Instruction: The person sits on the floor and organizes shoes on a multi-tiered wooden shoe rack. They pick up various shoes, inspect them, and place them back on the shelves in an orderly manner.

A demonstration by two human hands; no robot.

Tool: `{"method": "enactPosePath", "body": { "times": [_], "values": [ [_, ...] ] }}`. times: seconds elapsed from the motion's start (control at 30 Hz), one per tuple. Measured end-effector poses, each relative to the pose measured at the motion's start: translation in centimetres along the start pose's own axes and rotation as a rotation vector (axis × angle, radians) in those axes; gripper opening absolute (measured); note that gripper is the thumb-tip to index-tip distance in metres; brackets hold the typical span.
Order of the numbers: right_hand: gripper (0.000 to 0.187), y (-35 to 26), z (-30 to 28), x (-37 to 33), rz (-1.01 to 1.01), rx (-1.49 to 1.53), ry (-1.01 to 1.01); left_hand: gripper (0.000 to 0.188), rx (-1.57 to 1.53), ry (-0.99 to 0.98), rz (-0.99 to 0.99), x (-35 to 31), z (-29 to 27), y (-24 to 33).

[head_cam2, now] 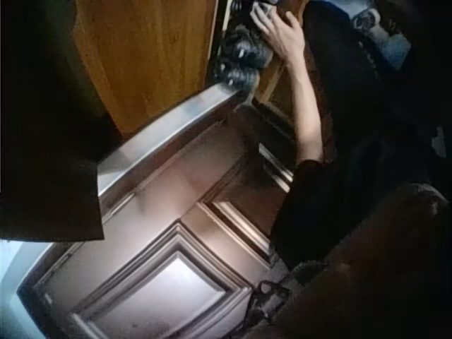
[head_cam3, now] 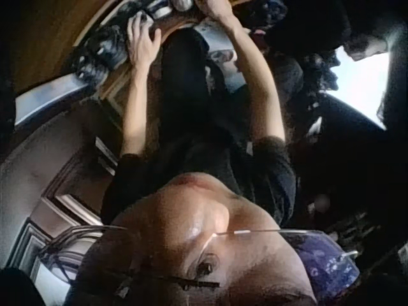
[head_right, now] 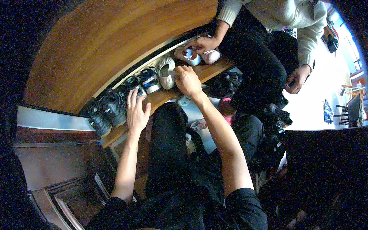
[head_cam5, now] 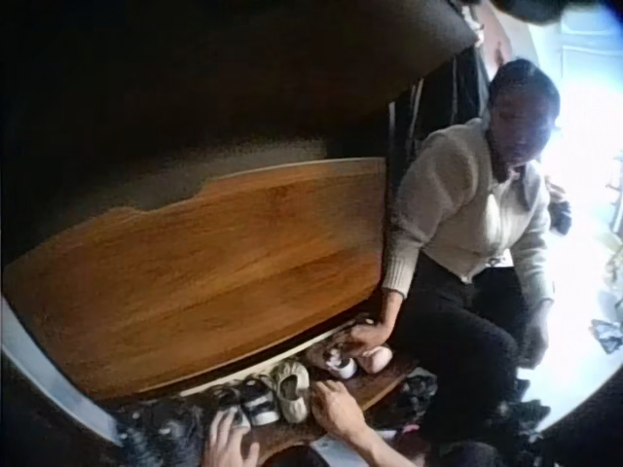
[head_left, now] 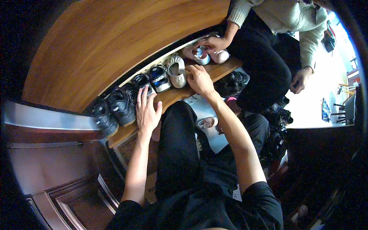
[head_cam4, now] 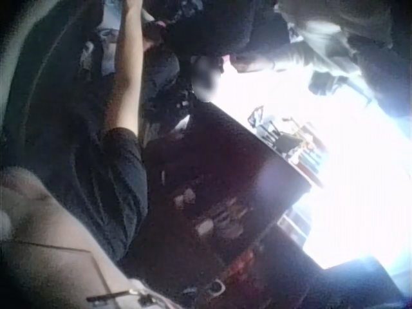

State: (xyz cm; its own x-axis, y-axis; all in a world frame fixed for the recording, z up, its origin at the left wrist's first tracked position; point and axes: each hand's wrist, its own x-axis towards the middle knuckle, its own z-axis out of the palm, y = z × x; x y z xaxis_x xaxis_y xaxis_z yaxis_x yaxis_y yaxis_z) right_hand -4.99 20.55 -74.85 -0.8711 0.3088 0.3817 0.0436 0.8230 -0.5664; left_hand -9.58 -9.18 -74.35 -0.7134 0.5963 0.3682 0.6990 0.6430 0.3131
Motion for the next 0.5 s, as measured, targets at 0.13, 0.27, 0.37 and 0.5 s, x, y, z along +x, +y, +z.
{"method": "enactPosePath", "body": {
  "times": [0.13,0.27,0.37,0.5],
  "values": [
    [0.025,0.1,0.3,0.1,-0.018,-0.067,-0.030,0.035,0.018,0.013,0.022,0.2,0.1,-0.2],
    [0.018,0.3,1.2,-0.5,-0.019,-0.113,-0.002,0.041,0.005,0.061,-0.005,0.0,-0.2,0.2],
    [0.019,-0.1,1.2,-0.7,-0.018,-0.126,0.028,0.038,0.017,0.038,-0.043,-0.2,-0.2,0.2],
    [0.018,-0.2,1.0,-1.0,0.007,-0.103,0.063,0.032,0.022,0.048,-0.018,-0.1,0.0,0.3]
  ]
}}
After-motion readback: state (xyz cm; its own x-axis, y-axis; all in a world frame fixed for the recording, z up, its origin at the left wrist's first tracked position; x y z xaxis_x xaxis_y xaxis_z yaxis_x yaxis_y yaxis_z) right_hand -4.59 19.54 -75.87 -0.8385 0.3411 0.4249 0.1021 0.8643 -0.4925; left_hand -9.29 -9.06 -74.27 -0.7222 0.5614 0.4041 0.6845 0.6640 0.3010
